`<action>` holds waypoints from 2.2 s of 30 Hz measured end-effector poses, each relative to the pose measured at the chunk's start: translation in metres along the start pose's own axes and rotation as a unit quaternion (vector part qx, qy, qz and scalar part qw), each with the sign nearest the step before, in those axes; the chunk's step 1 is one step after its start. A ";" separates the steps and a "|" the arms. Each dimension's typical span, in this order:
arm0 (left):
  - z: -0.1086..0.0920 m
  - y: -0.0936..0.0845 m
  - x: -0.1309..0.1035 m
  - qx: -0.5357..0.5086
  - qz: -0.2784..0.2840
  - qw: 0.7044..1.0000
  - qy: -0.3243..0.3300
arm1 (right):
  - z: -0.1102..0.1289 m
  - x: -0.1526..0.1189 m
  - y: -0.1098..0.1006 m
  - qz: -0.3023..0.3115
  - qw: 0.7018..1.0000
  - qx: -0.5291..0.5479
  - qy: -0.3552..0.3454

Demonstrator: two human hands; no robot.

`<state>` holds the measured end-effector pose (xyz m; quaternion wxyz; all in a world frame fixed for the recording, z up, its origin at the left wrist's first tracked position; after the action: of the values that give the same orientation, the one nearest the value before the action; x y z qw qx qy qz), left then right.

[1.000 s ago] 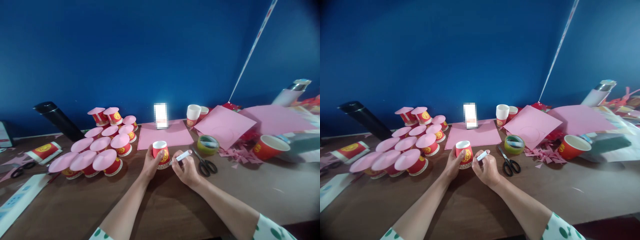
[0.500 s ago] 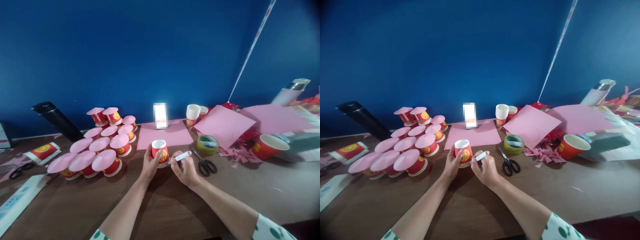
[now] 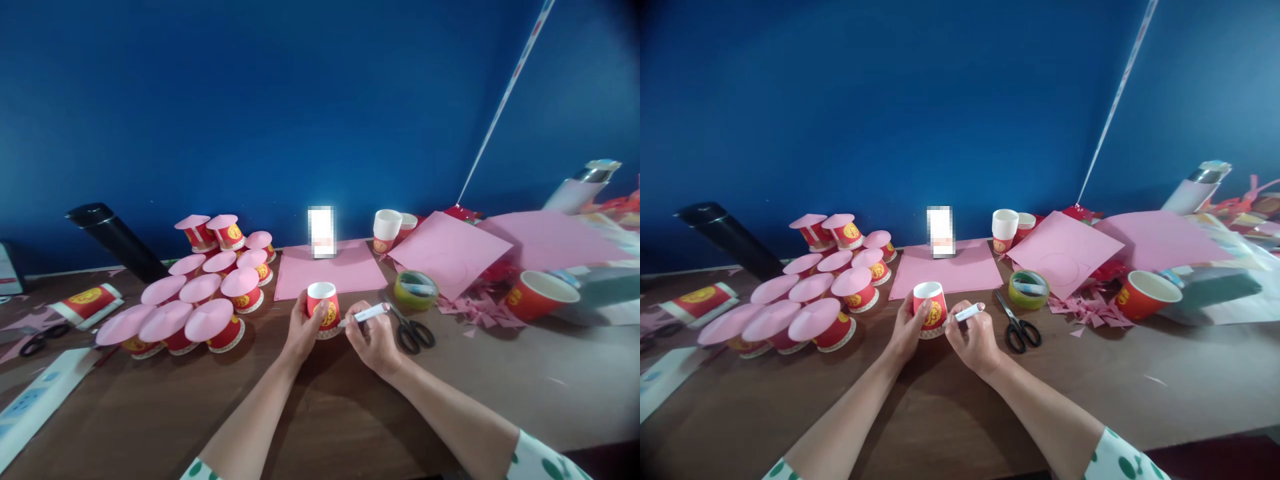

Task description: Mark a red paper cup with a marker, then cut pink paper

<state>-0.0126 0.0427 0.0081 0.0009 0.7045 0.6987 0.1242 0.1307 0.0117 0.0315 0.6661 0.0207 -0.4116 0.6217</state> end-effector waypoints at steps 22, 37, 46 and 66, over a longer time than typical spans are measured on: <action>0.002 -0.001 0.001 -0.031 -0.035 0.999 -0.014 | 0.001 0.002 0.004 0.026 1.000 -0.004 -0.003; -0.001 0.001 -0.002 -0.027 -0.033 0.999 -0.025 | 0.001 0.002 -0.001 0.003 1.000 -0.022 0.008; 0.003 -0.002 0.000 -0.037 -0.048 0.998 -0.035 | 0.002 0.002 -0.001 0.000 1.000 0.001 0.012; 0.015 -0.011 0.010 -0.259 -0.058 0.959 -0.102 | -0.029 0.009 0.019 0.000 0.998 0.002 0.061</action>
<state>-0.0208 0.0551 -0.0063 0.2619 0.6476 0.6782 0.2280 0.1291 0.0388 0.0084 0.6898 -0.0166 -0.3689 0.6227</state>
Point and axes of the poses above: each hand's wrist, its own x-axis towards the middle knuckle, its own y-axis out of the palm, z = x × y, the point moved 4 cm from there along x, towards the middle knuckle, and after that the axes turned 1 degree about y, right-handed, at the moved point
